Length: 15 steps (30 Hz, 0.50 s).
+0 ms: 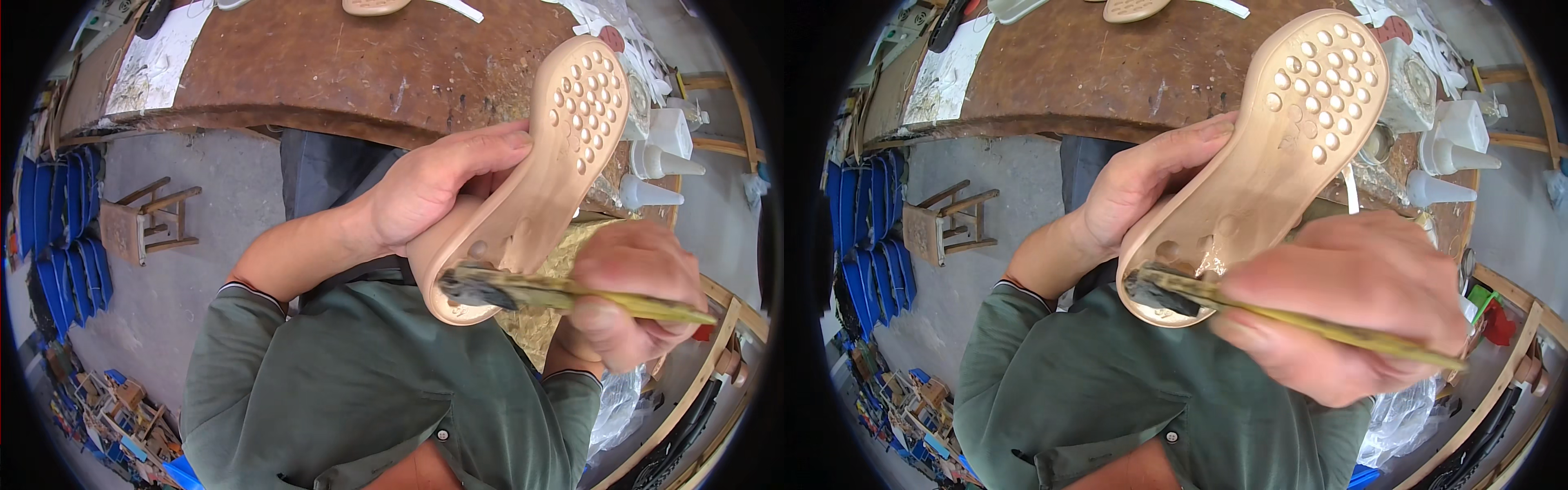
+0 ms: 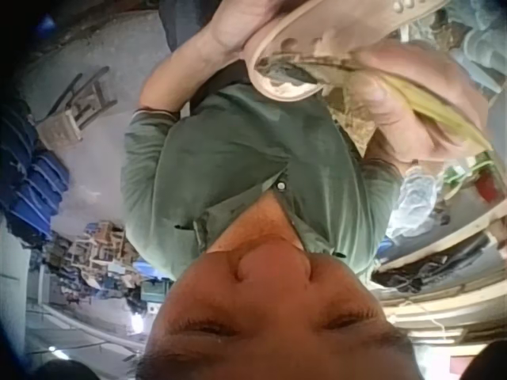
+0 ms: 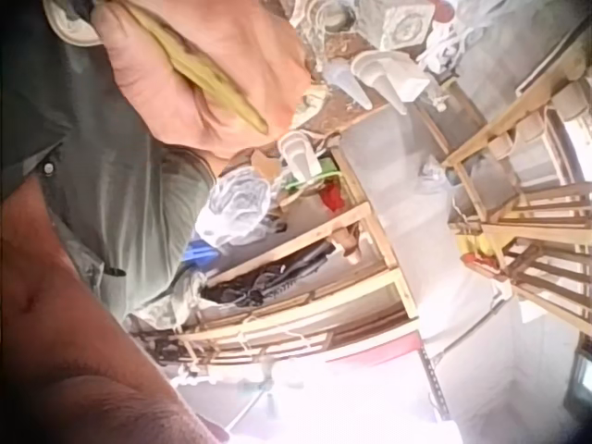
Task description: Apply glue or adhesive to the underside of shoe soles using a brush.
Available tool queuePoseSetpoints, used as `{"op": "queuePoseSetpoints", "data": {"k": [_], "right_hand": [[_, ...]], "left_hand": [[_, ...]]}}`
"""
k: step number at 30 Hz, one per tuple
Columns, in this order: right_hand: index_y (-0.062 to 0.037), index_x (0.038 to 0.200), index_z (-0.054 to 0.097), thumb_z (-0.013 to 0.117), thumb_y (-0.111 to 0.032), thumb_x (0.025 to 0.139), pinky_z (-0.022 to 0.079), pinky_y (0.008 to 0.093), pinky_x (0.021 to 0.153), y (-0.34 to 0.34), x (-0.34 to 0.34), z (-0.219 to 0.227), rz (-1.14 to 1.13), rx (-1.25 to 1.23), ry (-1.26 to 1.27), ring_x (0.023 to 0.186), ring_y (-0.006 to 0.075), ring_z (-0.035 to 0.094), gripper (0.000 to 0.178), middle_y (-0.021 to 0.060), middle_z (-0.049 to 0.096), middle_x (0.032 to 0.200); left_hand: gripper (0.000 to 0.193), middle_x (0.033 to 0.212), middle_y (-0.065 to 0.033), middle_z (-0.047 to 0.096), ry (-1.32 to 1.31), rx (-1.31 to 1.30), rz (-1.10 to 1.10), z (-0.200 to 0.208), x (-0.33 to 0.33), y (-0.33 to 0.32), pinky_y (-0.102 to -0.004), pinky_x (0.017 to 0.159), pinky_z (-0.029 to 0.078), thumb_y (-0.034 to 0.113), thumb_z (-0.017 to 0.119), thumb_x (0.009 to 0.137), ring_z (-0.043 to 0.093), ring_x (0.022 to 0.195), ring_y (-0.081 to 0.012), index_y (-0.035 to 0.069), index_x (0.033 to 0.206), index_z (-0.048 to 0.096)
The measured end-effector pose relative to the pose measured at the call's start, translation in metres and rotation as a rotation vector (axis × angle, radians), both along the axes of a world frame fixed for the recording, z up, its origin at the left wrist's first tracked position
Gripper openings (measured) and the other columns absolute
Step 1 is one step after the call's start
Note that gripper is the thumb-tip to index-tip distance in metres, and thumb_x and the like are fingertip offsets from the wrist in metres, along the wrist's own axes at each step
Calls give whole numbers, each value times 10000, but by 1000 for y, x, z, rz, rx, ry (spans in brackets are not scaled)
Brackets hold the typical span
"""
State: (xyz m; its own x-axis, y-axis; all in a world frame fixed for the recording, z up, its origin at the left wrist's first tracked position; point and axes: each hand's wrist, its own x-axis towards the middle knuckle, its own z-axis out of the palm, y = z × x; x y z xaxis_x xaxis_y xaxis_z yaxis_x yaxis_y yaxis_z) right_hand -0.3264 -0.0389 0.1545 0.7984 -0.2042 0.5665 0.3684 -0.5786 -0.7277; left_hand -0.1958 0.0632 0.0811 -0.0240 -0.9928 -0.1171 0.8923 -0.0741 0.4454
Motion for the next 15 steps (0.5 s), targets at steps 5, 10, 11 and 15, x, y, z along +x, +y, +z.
{"op": "queuePoseSetpoints", "data": {"k": [5,10,11,15], "right_hand": [[18,749,622,757,-168,717,403,233,368,-6,6,2,281,6,78,414,139,545,233,82,600,582],[-2,755,651,754,-116,705,398,207,375,-26,21,6,656,-164,123,429,109,547,161,52,588,579],[-2,755,651,754,-116,705,398,207,375,-28,24,4,654,-159,125,429,109,547,161,52,588,579],[-39,734,675,738,-124,689,334,204,353,-37,32,11,723,-214,152,400,85,501,114,16,552,546]], "left_hand": [[406,1063,-54,592,57,30,-21,-8,-1,0,-240,809,452,256,433,947,566,924,-80,31,1285,434],[400,1063,-59,601,75,78,-144,-9,-1,1,-238,781,474,246,438,945,587,904,-80,26,1278,439],[400,1063,-59,601,78,82,-147,-12,-2,1,-238,781,474,246,438,945,587,904,-80,26,1278,439],[421,1068,-64,609,63,91,-218,-16,-1,1,-222,750,487,235,443,945,602,877,-77,20,1306,418]]}}
